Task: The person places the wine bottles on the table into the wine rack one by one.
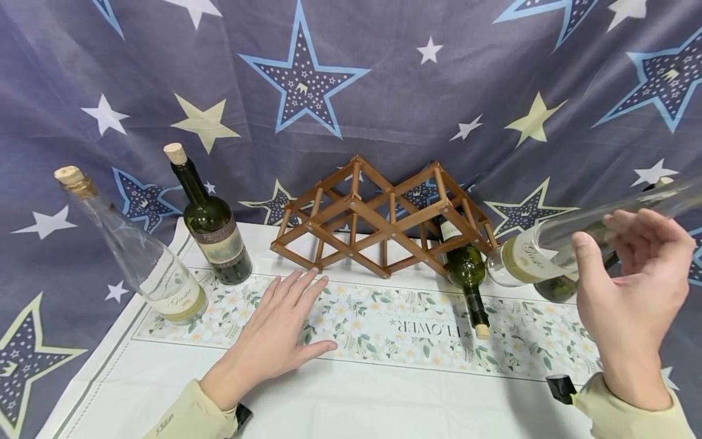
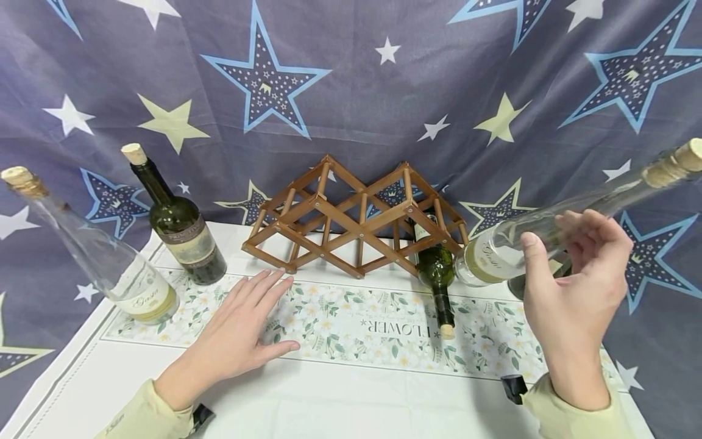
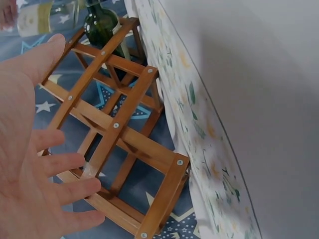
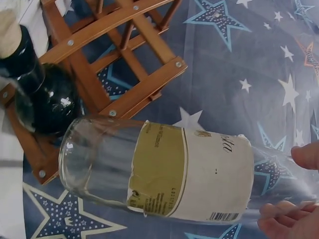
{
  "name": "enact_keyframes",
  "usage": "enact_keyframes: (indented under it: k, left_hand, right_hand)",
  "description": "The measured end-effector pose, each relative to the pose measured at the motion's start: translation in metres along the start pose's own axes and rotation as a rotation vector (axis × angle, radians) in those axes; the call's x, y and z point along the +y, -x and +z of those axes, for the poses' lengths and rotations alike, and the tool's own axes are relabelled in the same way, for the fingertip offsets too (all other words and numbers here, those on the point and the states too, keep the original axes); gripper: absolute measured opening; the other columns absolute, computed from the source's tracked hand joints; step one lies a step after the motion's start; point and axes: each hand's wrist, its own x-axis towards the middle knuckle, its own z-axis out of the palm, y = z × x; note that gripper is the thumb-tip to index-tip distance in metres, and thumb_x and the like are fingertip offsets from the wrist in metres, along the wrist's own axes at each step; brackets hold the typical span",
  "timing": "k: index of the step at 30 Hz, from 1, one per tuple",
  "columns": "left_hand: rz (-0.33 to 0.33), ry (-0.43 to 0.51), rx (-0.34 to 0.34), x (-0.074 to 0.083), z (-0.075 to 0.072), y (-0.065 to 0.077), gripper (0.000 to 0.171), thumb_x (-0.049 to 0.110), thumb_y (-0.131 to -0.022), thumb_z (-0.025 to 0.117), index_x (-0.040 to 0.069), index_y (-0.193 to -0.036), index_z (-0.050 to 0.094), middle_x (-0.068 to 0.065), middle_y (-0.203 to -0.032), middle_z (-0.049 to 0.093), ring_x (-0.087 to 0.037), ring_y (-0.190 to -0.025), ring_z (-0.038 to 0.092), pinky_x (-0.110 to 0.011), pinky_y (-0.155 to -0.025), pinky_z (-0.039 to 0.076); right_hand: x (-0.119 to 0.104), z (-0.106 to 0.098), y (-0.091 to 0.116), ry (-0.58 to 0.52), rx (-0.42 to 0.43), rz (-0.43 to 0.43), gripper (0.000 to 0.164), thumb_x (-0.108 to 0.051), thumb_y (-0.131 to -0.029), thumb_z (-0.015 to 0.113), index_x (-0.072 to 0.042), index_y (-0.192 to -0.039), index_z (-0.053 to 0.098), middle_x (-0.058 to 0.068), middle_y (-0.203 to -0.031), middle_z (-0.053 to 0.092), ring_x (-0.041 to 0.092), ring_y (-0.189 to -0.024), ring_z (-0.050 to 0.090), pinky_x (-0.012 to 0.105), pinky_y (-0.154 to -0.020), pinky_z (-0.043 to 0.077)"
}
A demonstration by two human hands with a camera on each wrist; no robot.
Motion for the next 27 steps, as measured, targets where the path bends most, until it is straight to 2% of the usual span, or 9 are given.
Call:
enact_keyframes:
  k: [5,10,18,22,27]
  left_hand:
    - [0.008,0.006,0.023,0.001,-0.001,-0.003,0.107,0.081,-0.079,0.056,0.017,-0.160,0.026,-0.007,-0.162,0.024,-0.033,-0.147,0.022,-0.059,-0.115,0.016]
    - [0.012,0.018,0.037,0.004,-0.003,-0.006,0.108,0.079,-0.078,0.059,0.019,-0.161,0.024,-0.006,-0.162,0.024,-0.034,-0.146,0.025,-0.058,-0.116,0.016]
    - [0.014,0.032,0.052,0.008,-0.006,-0.011,0.109,0.077,-0.078,0.062,0.018,-0.161,0.023,-0.006,-0.163,0.023,-0.033,-0.146,0.024,-0.057,-0.116,0.016]
    - [0.019,0.037,0.062,0.010,-0.007,-0.014,0.109,0.076,-0.078,0.062,0.020,-0.162,0.020,-0.006,-0.163,0.022,-0.033,-0.147,0.023,-0.056,-0.116,0.015]
    - [0.031,0.043,0.086,0.013,-0.008,-0.019,0.110,0.077,-0.077,0.062,0.019,-0.161,0.021,-0.007,-0.162,0.023,-0.033,-0.146,0.024,-0.055,-0.117,0.016]
  right_hand:
    - [-0.006,0.002,0.002,-0.056,0.009,-0.005,0.055,-0.010,-0.091,0.069,-0.007,-0.139,0.043,0.011,-0.129,0.058,0.022,-0.115,0.058,0.026,-0.096,0.045]
    - [-0.012,0.007,0.005,-0.200,0.052,0.038,0.058,0.000,-0.085,0.072,-0.004,-0.137,0.046,0.018,-0.124,0.059,0.028,-0.112,0.060,0.026,-0.091,0.048]
    - [-0.018,0.018,0.011,-0.646,0.113,0.155,0.062,0.017,-0.074,0.075,0.006,-0.128,0.048,0.023,-0.117,0.059,0.031,-0.107,0.061,0.025,-0.090,0.050]
    - [-0.020,0.023,0.016,-0.725,0.109,0.165,0.062,0.020,-0.072,0.074,0.008,-0.128,0.049,0.026,-0.118,0.057,0.033,-0.107,0.061,0.028,-0.091,0.050]
    - [-0.019,0.029,0.023,-0.772,0.089,0.162,0.059,0.021,-0.075,0.072,0.008,-0.128,0.051,0.033,-0.119,0.055,0.037,-0.106,0.061,0.031,-0.093,0.051]
